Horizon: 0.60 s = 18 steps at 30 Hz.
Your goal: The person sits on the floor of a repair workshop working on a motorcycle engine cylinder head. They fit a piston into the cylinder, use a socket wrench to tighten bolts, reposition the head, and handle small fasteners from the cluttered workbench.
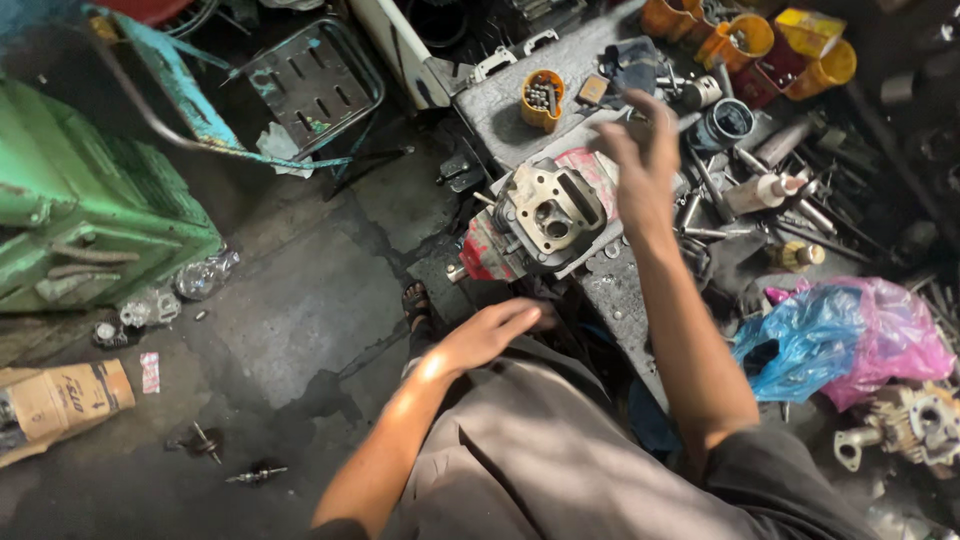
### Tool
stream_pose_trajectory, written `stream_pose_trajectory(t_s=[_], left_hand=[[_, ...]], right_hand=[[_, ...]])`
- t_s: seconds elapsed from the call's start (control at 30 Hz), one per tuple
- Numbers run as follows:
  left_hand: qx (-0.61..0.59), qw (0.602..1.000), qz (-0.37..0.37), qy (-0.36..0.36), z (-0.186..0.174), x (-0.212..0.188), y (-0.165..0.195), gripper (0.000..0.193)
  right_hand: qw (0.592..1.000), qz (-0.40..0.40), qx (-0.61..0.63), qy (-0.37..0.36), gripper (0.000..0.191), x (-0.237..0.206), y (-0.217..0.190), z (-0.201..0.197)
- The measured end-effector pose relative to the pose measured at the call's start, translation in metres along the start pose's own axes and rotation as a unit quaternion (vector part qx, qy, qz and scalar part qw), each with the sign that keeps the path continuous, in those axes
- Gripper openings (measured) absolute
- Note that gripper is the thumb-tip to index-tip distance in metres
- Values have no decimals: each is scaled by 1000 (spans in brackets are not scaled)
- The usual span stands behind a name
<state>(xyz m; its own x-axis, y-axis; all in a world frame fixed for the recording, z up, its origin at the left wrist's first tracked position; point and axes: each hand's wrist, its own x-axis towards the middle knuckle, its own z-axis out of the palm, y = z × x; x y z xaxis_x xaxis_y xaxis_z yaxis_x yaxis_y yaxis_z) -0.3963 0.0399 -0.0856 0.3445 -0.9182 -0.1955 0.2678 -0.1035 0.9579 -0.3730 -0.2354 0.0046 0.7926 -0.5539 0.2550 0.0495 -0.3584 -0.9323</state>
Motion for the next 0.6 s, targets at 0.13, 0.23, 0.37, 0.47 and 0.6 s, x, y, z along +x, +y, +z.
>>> stream_pose_trajectory(t_s=[0.13,0.23,0.37,0.47,0.6], left_hand=[[-192,963,-187,-1,-35,-26,-54,47],[-346,900,-261,52,-44,-25,-89,39],[-346,866,-349,90,-40,-14,-107,35],[-318,860,-388,94,-37,-5,-104,31],[-324,848,-411,81,-40,3,-93,37]], right_hand=[[933,278,196,117,45,-76,27,-19],[850,428,304,34,66,-124,32,-8],[796,409,436,-95,86,-142,20,20],[801,404,438,-51,80,-128,11,35],[818,406,404,-60,68,-122,6,35]])
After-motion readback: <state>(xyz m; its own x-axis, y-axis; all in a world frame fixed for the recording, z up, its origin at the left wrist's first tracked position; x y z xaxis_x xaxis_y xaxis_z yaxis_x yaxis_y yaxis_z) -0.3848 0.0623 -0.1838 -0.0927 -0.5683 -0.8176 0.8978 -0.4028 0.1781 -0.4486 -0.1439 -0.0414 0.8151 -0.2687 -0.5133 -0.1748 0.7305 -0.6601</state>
